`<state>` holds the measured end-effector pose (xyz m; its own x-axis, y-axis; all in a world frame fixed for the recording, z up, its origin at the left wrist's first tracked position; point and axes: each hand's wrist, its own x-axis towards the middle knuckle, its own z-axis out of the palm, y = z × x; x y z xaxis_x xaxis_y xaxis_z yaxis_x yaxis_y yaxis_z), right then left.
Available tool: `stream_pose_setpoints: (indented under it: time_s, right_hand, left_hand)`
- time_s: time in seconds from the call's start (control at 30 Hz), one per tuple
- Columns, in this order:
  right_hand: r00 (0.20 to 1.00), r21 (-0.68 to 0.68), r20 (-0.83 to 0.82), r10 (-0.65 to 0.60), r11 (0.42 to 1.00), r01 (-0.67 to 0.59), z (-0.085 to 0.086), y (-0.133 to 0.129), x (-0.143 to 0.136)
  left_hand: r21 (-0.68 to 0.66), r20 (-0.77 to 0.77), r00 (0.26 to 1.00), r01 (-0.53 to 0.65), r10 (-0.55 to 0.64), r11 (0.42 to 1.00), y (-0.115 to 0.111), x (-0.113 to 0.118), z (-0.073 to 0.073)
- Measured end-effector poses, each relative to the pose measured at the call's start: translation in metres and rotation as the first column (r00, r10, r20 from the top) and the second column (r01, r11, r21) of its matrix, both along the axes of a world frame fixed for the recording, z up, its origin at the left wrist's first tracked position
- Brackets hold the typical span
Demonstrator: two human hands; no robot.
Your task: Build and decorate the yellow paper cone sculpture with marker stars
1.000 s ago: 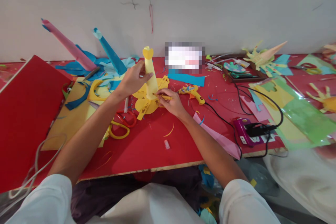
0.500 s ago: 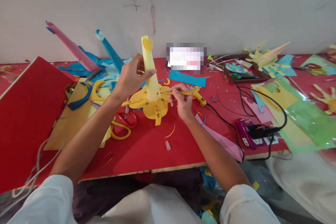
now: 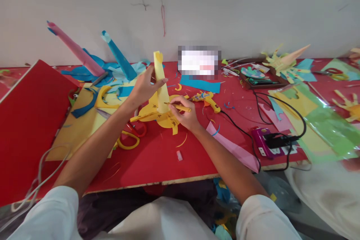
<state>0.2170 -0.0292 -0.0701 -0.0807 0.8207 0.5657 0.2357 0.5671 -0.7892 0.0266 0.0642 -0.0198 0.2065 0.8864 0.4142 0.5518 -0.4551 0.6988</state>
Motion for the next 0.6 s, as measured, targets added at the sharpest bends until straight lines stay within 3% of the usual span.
stream_pose_setpoints:
  time_s: [0.2, 0.4, 0.6]
  right_hand:
    - [0.99, 0.103, 0.084, -0.115, 0.989, 0.106, 0.003, -0.001, -0.003]
    - [0.978, 0.22, 0.173, -0.116, 0.973, 0.076, 0.002, -0.006, -0.002]
    - [0.983, 0.311, 0.14, -0.119, 0.948, 0.07, 0.013, -0.009, -0.002]
  left_hand:
    - [-0.012, -0.024, 1.0, -0.014, 0.013, 1.0, 0.001, 0.0, 0.002]
    - [-0.026, -0.031, 1.0, -0.004, 0.003, 1.0, -0.004, 0.001, 0.009]
    - [-0.007, -0.017, 1.0, 0.002, -0.002, 1.0, -0.007, 0.002, 0.015]
